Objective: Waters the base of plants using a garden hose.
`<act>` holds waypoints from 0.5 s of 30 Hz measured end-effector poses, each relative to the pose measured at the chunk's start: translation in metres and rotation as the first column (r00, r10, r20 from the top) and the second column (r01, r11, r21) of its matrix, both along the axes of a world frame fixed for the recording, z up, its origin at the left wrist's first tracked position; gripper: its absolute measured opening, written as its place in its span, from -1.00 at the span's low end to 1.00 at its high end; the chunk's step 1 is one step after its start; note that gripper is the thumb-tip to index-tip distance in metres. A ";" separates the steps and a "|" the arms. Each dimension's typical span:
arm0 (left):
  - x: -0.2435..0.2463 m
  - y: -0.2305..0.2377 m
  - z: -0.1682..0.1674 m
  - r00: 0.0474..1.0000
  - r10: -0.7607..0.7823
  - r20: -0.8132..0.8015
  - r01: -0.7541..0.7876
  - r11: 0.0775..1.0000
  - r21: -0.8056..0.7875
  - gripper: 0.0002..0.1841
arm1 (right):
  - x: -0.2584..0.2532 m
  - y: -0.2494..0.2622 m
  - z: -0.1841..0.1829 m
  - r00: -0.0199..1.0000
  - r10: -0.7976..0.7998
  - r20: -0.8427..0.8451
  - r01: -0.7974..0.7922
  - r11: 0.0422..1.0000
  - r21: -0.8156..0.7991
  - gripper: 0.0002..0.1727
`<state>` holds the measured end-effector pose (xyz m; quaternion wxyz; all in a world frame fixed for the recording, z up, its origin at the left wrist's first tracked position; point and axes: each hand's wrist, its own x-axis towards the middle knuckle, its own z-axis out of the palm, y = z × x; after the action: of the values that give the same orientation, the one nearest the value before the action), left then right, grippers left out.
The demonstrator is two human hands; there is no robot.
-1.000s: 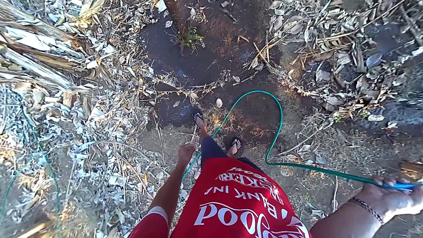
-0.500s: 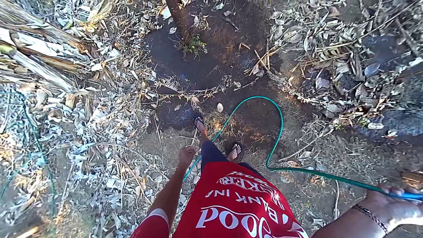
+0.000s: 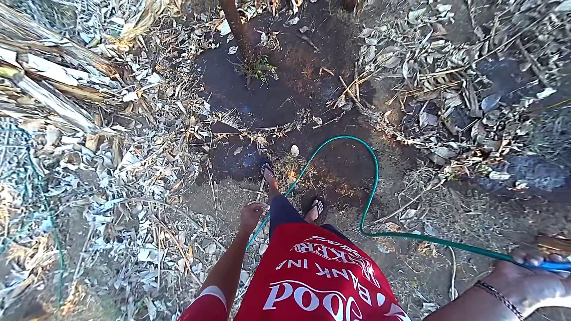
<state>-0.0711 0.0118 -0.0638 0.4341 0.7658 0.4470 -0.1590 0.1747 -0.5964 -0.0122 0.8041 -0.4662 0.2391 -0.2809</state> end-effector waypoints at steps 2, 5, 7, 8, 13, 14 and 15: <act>0.000 0.000 0.001 1.000 0.001 -0.002 -0.001 1.000 0.000 -0.77 | 0.001 0.003 0.003 1.000 0.009 -0.006 -0.009 1.000 -0.014 -0.74; -0.002 0.000 0.000 1.000 -0.007 -0.002 0.007 1.000 0.004 -0.76 | 0.000 0.008 0.008 1.000 0.023 -0.010 -0.023 1.000 -0.014 -0.75; -0.003 0.000 -0.001 1.000 -0.009 0.002 0.009 1.000 0.002 -0.77 | 0.002 0.007 0.010 0.999 0.036 -0.004 -0.037 0.999 -0.012 -0.75; -0.004 0.000 -0.001 1.000 -0.008 0.003 0.008 1.000 0.000 -0.76 | 0.002 0.007 0.011 0.999 0.048 0.000 -0.048 0.999 -0.009 -0.75; -0.005 -0.001 -0.002 1.000 0.018 0.022 -0.018 1.000 -0.011 -0.77 | 0.007 0.001 0.006 0.995 0.095 0.007 -0.095 0.995 -0.007 -0.73; -0.004 -0.001 -0.002 0.999 0.022 0.025 -0.022 1.000 -0.011 -0.77 | 0.007 0.001 0.006 0.994 0.104 0.009 -0.104 0.995 -0.005 -0.74; -0.003 -0.002 -0.001 0.999 0.024 0.022 -0.024 1.000 -0.011 -0.78 | 0.008 0.001 0.006 0.993 0.114 0.016 -0.114 0.993 -0.006 -0.74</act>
<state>-0.0745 0.0102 -0.0646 0.4451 0.7598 0.4504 -0.1478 0.1826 -0.5953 -0.0065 0.8197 -0.4787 0.2047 -0.2389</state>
